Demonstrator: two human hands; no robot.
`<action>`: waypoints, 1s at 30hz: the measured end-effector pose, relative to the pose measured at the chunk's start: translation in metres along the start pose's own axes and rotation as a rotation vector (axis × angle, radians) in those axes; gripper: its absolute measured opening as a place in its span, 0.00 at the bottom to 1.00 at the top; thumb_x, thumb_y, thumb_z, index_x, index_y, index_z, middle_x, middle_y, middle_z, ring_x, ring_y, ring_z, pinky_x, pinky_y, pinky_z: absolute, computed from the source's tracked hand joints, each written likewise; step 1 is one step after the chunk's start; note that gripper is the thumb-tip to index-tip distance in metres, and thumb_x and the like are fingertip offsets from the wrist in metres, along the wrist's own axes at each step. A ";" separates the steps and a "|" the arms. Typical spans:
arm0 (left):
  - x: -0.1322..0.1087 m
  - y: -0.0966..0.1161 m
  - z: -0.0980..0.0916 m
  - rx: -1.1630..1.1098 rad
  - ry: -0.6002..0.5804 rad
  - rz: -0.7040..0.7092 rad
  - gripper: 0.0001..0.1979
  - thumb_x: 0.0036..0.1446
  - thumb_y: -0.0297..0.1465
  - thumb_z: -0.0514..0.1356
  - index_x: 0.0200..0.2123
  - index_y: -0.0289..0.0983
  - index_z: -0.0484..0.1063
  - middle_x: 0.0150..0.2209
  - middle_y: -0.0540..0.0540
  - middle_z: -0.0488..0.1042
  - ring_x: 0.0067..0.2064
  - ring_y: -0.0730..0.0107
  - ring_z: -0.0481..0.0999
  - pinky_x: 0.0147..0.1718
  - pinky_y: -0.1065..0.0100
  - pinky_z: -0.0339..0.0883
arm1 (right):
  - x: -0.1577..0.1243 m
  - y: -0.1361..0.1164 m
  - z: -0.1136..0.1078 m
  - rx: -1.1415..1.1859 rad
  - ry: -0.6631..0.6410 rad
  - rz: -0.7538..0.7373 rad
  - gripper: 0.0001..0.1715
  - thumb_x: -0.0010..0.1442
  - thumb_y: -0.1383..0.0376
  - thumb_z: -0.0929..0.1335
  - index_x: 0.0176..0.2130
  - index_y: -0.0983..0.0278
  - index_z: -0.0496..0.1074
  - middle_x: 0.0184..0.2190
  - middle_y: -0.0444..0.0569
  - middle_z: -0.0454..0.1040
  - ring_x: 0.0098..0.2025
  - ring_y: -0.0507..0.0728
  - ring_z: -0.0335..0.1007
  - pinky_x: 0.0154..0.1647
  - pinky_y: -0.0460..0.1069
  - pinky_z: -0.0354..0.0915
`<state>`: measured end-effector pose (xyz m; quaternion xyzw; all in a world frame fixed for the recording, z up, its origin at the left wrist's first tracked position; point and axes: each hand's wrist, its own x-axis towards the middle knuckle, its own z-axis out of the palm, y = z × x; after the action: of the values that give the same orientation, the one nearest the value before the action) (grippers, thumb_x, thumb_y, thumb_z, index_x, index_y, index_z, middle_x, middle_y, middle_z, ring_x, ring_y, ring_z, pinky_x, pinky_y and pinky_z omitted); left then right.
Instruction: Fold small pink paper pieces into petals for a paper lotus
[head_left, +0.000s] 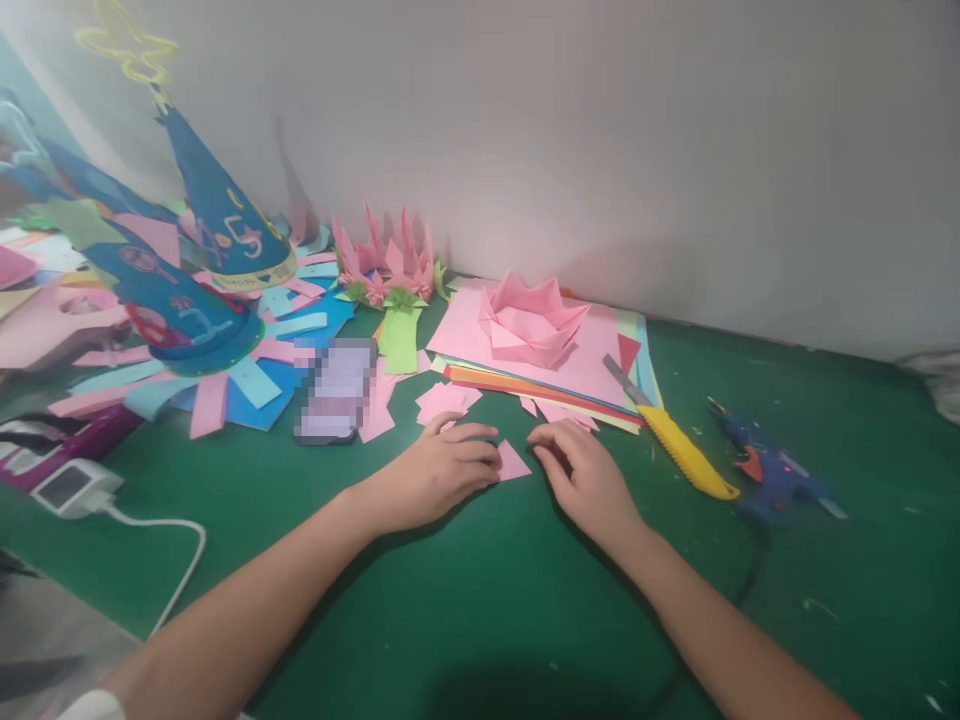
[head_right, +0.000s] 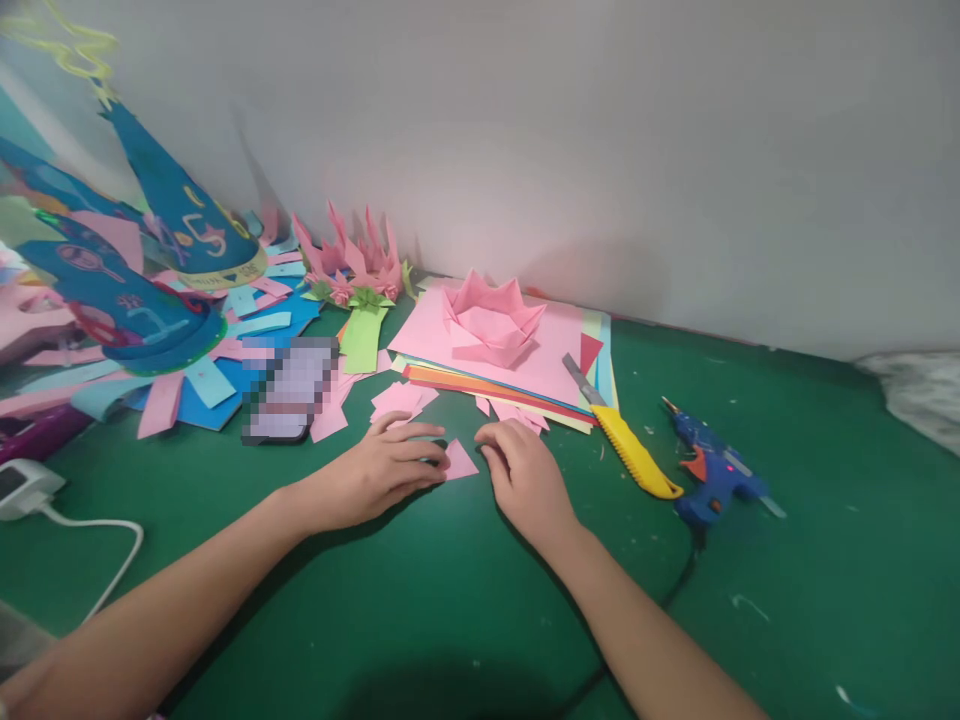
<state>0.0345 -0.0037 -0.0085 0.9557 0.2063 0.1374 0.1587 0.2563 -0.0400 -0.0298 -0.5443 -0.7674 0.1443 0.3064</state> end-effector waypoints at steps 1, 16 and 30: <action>-0.001 -0.002 -0.002 0.001 -0.019 0.038 0.14 0.65 0.27 0.47 0.43 0.40 0.72 0.45 0.46 0.73 0.60 0.63 0.59 0.58 0.55 0.43 | -0.001 -0.001 0.000 0.006 0.001 -0.001 0.09 0.61 0.71 0.59 0.36 0.62 0.66 0.34 0.50 0.72 0.37 0.58 0.67 0.39 0.51 0.62; 0.002 0.021 0.018 0.034 -0.016 0.011 0.17 0.64 0.26 0.46 0.55 0.34 0.61 0.50 0.39 0.65 0.55 0.61 0.63 0.54 0.59 0.61 | -0.003 0.003 0.001 -0.077 0.073 -0.075 0.14 0.62 0.70 0.59 0.40 0.63 0.72 0.35 0.52 0.73 0.39 0.59 0.69 0.41 0.54 0.65; 0.004 0.037 0.029 0.135 -0.016 -0.103 0.17 0.63 0.28 0.48 0.54 0.32 0.62 0.53 0.41 0.66 0.55 0.59 0.64 0.54 0.58 0.61 | 0.000 0.003 0.005 -0.073 -0.008 -0.016 0.08 0.61 0.69 0.62 0.38 0.64 0.70 0.34 0.51 0.69 0.38 0.59 0.65 0.40 0.54 0.63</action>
<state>0.0605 -0.0409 -0.0209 0.9534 0.2627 0.1073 0.1025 0.2552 -0.0385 -0.0349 -0.5485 -0.7777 0.1162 0.2844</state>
